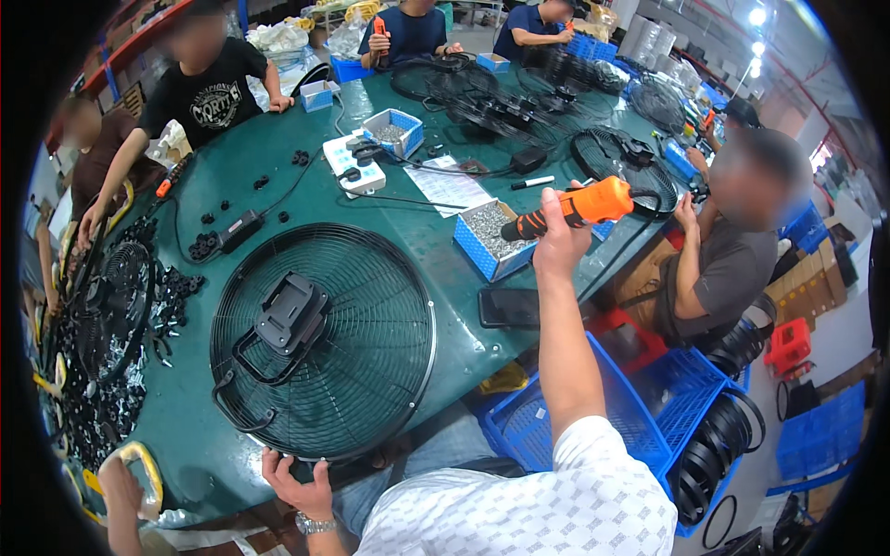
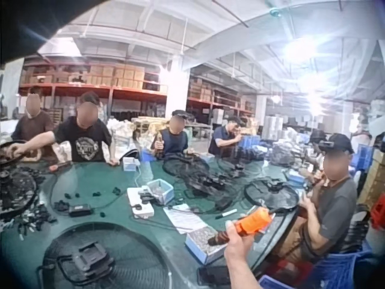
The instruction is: Assembling the metal grill and components of industrial-style fans using a power screwdriver.
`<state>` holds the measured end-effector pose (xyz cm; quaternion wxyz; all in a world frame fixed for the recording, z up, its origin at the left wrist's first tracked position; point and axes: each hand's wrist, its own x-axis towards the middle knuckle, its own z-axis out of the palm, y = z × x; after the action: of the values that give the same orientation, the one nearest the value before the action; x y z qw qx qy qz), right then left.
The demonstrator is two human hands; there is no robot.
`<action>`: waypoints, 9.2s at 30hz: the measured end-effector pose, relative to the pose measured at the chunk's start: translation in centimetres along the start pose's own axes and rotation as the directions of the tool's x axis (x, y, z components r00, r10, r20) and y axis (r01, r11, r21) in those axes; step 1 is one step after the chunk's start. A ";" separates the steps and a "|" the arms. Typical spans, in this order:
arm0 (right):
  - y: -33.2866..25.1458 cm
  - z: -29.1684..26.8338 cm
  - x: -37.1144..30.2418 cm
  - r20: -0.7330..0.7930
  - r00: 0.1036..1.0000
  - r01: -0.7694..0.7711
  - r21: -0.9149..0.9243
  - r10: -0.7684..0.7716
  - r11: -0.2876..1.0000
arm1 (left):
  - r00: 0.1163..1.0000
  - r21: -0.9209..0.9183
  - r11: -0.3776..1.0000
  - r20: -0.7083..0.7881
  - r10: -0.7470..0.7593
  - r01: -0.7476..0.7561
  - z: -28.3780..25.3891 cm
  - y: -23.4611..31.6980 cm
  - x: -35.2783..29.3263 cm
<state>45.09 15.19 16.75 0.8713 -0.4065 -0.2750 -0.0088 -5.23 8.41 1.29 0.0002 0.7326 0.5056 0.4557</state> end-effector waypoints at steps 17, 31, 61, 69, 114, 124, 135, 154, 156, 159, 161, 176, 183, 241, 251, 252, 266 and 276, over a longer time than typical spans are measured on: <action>-6.7 -5.0 -1.1 -0.104 0.993 -0.002 0.424 0.051 0.906 | 0.894 -0.468 0.842 0.205 0.399 -0.269 -2.8 12.9 14.9; -12.7 -17.1 -12.2 -0.151 0.976 -0.129 0.180 0.157 0.975 | 0.222 -0.487 0.664 0.686 0.693 -0.567 31.9 30.7 25.2; -4.1 -22.6 -7.5 -0.749 0.659 0.173 0.244 0.072 0.954 | 0.493 -0.525 0.687 0.827 0.271 0.502 28.3 31.3 25.5; -4.6 -22.7 -7.8 -0.759 0.650 0.165 0.188 0.037 0.968 | 0.380 -0.473 0.371 0.876 0.296 0.799 22.5 32.1 24.4; -16.9 5.5 -22.1 0.651 0.726 -0.516 0.301 0.222 0.802 | 0.501 -0.441 -0.449 0.865 0.019 0.777 -2.3 8.7 5.2; -16.4 5.3 -21.9 0.649 0.722 -0.518 0.278 0.239 0.809 | 0.493 -0.434 -0.443 0.870 0.022 0.784 -1.8 8.9 5.2; -16.1 7.5 -22.0 0.750 0.639 -0.518 0.258 0.168 0.815 | 0.529 -0.484 -0.393 0.849 0.006 0.782 -2.7 7.6 5.2; -12.3 26.1 -34.2 0.924 0.338 -0.534 0.030 0.181 0.845 | 0.828 -0.523 0.689 0.063 -0.556 0.502 -8.3 -4.9 4.4; -11.7 27.0 -35.3 0.927 0.301 -0.481 -0.053 0.222 0.875 | 0.852 -0.415 0.766 0.042 -0.522 0.490 -8.6 -6.8 5.4; -10.6 27.6 -37.0 0.932 0.279 -0.450 -0.085 0.231 0.889 | 0.886 -0.332 0.839 -0.021 -0.462 0.430 -8.2 -9.3 6.8; -10.0 27.9 -37.8 0.930 0.276 -0.430 -0.106 0.243 0.897 | 0.896 -0.256 0.869 -0.026 -0.443 0.423 -7.9 -10.3 7.1; -8.8 29.0 -39.3 0.902 0.170 -0.350 -0.322 0.398 0.880 | 0.916 -0.203 0.896 0.012 -0.401 0.395 -7.4 -11.0 6.9; -8.4 29.6 -39.8 0.924 0.118 -0.429 -0.282 0.363 0.858 | 0.917 -0.185 0.900 0.036 -0.396 0.396 -7.4 -11.1 6.8; -5.3 28.1 -39.7 0.975 0.076 -0.407 -0.163 0.210 0.899 | 0.895 -0.201 0.875 0.028 -0.444 0.441 -7.2 -10.9 6.8; -9.9 29.0 -31.2 0.914 0.379 -0.576 0.112 0.144 0.809 | 0.898 -0.215 0.880 -0.023 -0.439 0.424 -7.8 -10.6 7.0; -10.7 28.6 -29.1 0.907 0.404 -0.693 0.221 0.116 0.687 | 0.900 -0.206 0.883 -0.017 -0.435 0.422 -7.7 -10.7 7.1; -16.2 6.4 -13.2 0.582 0.812 -0.257 0.281 0.048 0.925 | 0.807 -0.529 0.650 0.122 -0.578 0.546 -6.5 -12.1 5.6; -15.4 -4.5 -12.2 0.410 0.899 -0.284 0.270 0.157 0.920 | 0.737 -0.765 0.340 0.249 -0.628 0.548 -7.1 -1.8 6.3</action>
<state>33.18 -0.89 19.27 0.8510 -0.2812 -0.3877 0.2153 -10.84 10.70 8.77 0.4697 0.3964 0.4725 0.6317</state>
